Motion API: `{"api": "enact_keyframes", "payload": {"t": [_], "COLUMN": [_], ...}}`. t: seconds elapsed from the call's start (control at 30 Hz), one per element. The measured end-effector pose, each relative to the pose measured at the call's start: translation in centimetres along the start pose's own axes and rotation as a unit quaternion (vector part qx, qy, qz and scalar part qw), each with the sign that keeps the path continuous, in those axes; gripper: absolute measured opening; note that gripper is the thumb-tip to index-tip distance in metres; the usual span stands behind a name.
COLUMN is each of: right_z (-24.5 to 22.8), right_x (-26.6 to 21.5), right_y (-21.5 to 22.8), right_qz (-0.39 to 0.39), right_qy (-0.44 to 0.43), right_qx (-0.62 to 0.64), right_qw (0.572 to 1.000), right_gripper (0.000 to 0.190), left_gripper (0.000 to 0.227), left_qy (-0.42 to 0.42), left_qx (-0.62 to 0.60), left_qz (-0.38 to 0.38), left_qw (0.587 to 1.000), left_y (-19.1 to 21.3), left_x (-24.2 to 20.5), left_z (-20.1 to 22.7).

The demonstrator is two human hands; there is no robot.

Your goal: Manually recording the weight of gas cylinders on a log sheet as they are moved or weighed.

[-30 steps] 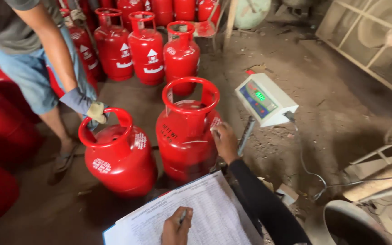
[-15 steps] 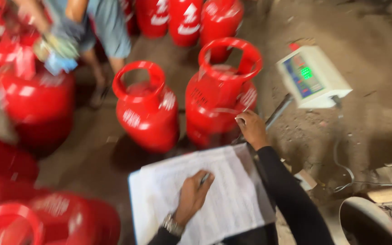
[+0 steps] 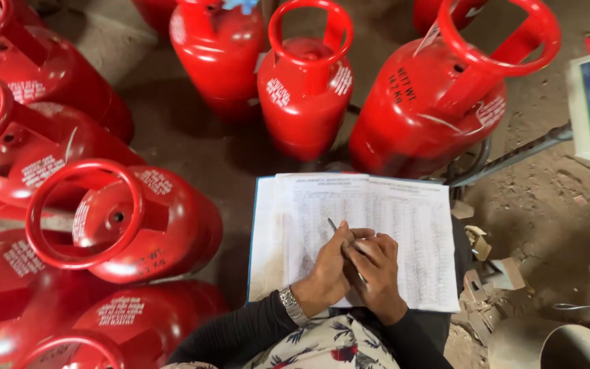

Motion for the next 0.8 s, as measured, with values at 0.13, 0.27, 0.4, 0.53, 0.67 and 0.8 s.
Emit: {"api": "enact_keyframes", "payload": {"t": [0.13,0.27,0.4,0.53,0.67,0.8], "right_z": [2.4,5.4,3.8,2.9,3.4,3.8], "right_x": [-2.9,-4.5,1.0,4.0,3.8,3.3], "right_y": [-2.5,-4.3,-4.5,-7.5,-9.1,-9.6], "right_qz": [0.055,0.102,0.035,-0.026,-0.053,-0.056], "right_qy": [-0.024,-0.167,-0.179,-0.172,-0.180,-0.195], "right_qx": [0.118,0.228,0.337,0.358,0.300,0.279], "right_qw": [0.991,0.954,0.924,0.917,0.935,0.939], "right_gripper": [0.020,0.016,0.015,0.017,0.007,0.008], "left_gripper": [0.064,0.067,0.124,0.137,0.137,0.134], "left_qy": [0.037,-0.051,-0.051,0.059,0.027,0.046], "left_qx": [0.046,0.701,0.789,0.770,0.773,0.779], "left_qz": [0.003,0.225,0.312,0.313,0.322,0.322], "left_qw": [0.998,0.675,0.527,0.553,0.545,0.536], "left_y": [1.9,4.4,5.7,6.3,5.1,4.5], "left_x": [-2.0,-5.0,-6.6,-6.2,-6.5,-6.6], "left_z": [3.5,12.2,15.8,15.4,16.0,16.1]}}
Point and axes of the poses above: each hand's wrist, its own x-axis towards the middle knuckle, its own y-axis out of the back of the hand, z = x × y, the point moved 4 cm from there along x, towards the middle knuckle, and after that the axes turned 15 degrees about -z, right-handed, at the moved point
